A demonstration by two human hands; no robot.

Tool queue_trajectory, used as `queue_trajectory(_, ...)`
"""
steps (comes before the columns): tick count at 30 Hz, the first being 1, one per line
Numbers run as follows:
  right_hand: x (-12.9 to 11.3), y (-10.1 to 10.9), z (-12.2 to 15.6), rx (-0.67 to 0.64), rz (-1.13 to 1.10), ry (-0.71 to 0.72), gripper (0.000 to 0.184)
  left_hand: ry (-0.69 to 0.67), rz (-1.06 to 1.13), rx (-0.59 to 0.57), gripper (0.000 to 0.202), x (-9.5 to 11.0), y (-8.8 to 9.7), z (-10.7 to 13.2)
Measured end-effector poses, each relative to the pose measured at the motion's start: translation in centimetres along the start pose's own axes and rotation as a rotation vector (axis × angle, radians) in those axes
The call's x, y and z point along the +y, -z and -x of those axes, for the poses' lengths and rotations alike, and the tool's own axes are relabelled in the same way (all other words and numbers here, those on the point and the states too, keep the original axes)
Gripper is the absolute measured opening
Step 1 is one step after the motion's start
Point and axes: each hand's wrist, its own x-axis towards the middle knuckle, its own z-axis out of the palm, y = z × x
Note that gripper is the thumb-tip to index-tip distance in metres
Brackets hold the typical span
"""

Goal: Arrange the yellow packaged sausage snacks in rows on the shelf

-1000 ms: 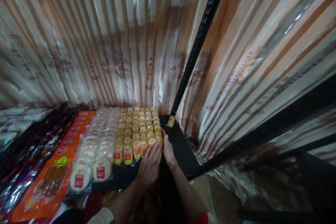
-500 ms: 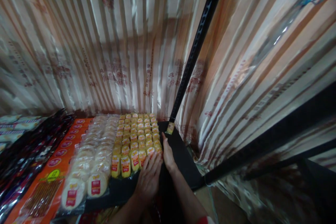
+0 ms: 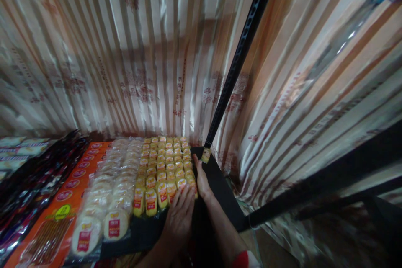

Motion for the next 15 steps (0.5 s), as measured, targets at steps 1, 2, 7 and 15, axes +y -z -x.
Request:
queue_trajectory(1, -0.1, 0.1, -0.4, 0.026, -0.006, -0.013, 0.075, -0.012, 0.0, 0.007, 0.044, 0.0, 0.2, -0.1)
queue_trajectory(2, -0.1, 0.1, -0.7, 0.041, -0.013, -0.026, 0.077, -0.023, 0.0, 0.016, 0.045, -0.1, 0.3, -0.2)
queue_trajectory(7, 0.1, -0.5, -1.4, -0.094, -0.084, -0.055, 0.067, -0.03, -0.016, 0.017, 0.049, -0.1, 0.5, -0.4)
queue_trajectory(15, -0.1, -0.4, -1.4, -0.091, -0.029, -0.063, 0.067, -0.023, -0.027, -0.008, 0.054, -0.1, 0.2, -0.2)
